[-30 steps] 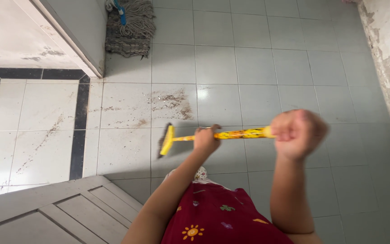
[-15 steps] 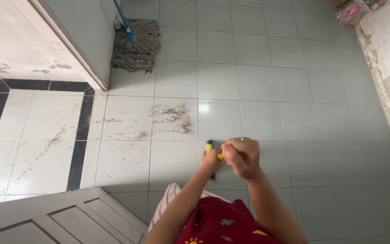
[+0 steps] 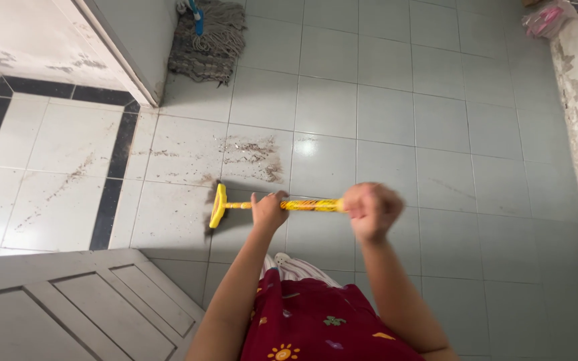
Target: The recorder sweeps dirt and debris across a tiled floor using a yellow broom.
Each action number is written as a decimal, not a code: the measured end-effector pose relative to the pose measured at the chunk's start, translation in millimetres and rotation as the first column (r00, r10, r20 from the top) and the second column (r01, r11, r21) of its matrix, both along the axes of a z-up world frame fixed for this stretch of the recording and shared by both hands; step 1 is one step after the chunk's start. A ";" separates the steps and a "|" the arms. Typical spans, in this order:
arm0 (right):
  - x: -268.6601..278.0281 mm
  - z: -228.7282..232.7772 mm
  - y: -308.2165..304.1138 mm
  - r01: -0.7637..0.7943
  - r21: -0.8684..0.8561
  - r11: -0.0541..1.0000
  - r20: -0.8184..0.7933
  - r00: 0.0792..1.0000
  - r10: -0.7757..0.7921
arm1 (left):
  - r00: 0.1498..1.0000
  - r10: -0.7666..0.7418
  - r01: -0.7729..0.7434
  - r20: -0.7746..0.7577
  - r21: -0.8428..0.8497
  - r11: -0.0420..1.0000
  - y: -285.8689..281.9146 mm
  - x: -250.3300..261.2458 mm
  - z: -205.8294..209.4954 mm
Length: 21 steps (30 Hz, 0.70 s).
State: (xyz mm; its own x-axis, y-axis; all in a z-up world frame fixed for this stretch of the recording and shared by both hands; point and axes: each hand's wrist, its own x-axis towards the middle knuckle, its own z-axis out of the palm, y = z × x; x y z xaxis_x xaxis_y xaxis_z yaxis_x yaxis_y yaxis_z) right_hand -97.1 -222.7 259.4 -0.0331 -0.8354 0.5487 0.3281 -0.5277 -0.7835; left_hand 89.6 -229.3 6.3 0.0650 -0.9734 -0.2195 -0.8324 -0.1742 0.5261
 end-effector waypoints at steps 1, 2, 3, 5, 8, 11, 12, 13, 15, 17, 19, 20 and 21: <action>-13.1 14.9 -2.1 -0.003 0.004 1.000 -0.003 1.000 0.004 | 1.000 0.004 -0.003 -0.003 0.004 1.000 -4.7 -15.4 14.1; -24.4 29.9 -5.3 0.119 -0.009 0.993 -0.056 0.991 -0.119 | 0.999 -0.041 0.041 -0.016 -0.003 0.999 -10.5 -28.3 28.7; -35.1 45.3 -8.9 0.239 -0.029 0.971 -0.107 0.965 -0.241 | 0.996 -0.085 0.084 -0.029 -0.011 0.996 -16.7 -40.8 43.6; -58.0 72.6 -16.3 0.173 -0.060 0.983 -0.040 0.984 -0.175 | 0.990 -0.125 0.125 -0.061 -0.011 0.992 -23.7 -70.7 73.7; -57.1 115.8 -20.0 0.083 -0.133 0.988 -0.066 0.994 -0.092 | 0.971 -0.185 0.182 -0.149 -0.035 0.983 -35.2 -111.3 97.6; -37.4 101.4 -25.6 -0.002 -0.144 0.990 -0.215 0.976 -0.030 | 0.944 -0.223 0.217 -0.243 -0.053 0.975 -48.9 -125.6 92.6; -31.6 86.8 -26.3 -0.056 -0.113 0.992 -0.275 0.961 0.022 | 0.926 -0.242 0.239 -0.289 -0.046 0.970 -50.2 -128.5 87.3; -14.0 77.0 -28.1 -0.048 -0.107 0.993 -0.276 0.961 0.016 | 0.924 -0.248 0.247 -0.292 -0.040 0.968 -51.7 -125.7 75.8; 22.1 60.4 -40.4 -0.120 -0.281 0.952 -0.597 0.799 -0.076 | 0.918 -0.269 0.287 -0.293 0.021 0.958 -66.4 -119.8 56.2; 37.6 48.7 -48.5 -0.126 -0.222 0.967 -0.622 0.782 -0.040 | 0.927 -0.277 0.307 -0.252 0.087 0.948 -76.7 -102.3 28.8; 47.7 44.4 -57.8 -0.129 -0.156 0.979 -0.644 0.765 -0.002 | 0.933 -0.289 0.325 -0.212 0.157 0.933 -82.7 -80.8 14.6; 50.9 45.6 -61.5 -0.137 -0.131 0.982 -0.597 0.802 0.032 | 0.949 -0.206 0.235 -0.237 0.099 0.967 -80.8 -66.5 13.8; 54.3 46.8 -65.0 -0.145 -0.107 0.984 -0.546 0.835 0.064 | 0.956 -0.123 0.140 -0.266 0.044 0.989 -78.8 -52.2 13.0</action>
